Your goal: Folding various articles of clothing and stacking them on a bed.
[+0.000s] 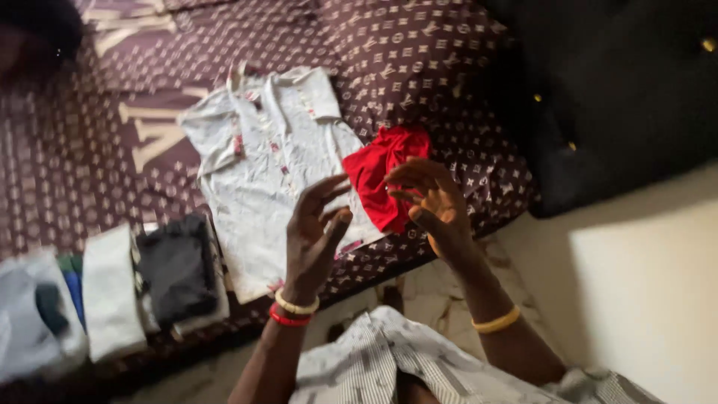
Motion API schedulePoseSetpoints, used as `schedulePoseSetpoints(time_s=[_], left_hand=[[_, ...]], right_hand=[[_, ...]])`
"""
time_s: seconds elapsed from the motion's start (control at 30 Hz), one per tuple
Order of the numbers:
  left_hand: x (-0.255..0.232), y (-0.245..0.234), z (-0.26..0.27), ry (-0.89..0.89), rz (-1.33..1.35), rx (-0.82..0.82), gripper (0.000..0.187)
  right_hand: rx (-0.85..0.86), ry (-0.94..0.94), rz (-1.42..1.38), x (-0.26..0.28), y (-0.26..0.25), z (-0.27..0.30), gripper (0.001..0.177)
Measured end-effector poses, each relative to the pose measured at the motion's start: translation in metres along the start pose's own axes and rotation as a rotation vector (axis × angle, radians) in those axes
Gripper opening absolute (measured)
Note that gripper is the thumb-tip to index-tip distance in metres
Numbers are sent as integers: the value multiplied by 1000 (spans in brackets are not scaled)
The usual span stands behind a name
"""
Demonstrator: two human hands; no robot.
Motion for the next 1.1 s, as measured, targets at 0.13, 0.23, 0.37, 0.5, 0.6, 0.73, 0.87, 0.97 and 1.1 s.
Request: schedulePoseSetpoints(time_s=[0.13, 0.23, 0.37, 0.5, 0.6, 0.73, 0.87, 0.97, 1.1], left_hand=[[0, 15, -13, 13, -14, -146, 54], [4, 31, -13, -22, 14, -238, 53], [2, 40, -12, 3, -14, -325, 51], [6, 46, -11, -12, -34, -366, 50], [11, 49, -10, -29, -19, -403, 52], [23, 49, -4, -55, -16, -421, 54], [21, 39, -11, -49, -17, -414, 54], [23, 35, -7, -60, -20, -419, 53], [20, 29, -8, -34, 7, -410, 52]], right_hand=[[118, 57, -78, -9, -28, -36, 69], [199, 132, -71, -3, -42, -52, 68], [266, 181, -85, -3, -49, -71, 72], [296, 208, -95, -7, -54, -78, 73], [312, 242, -137, -16, -57, -81, 72], [319, 264, -129, -29, -58, -71, 71], [332, 265, -137, -34, -48, -79, 72], [326, 285, -146, -34, -42, -77, 72], [340, 300, -139, -37, -38, -80, 71]])
Point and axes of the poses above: each hand's wrist, its own z-axis away from the middle knuckle, its own y-axis out of the palm, x = y × z, the point moved 1 cm from there along -z, towards the middle knuckle, and after that the axes turned 13 degrees about -z, right-handed, at the moved point
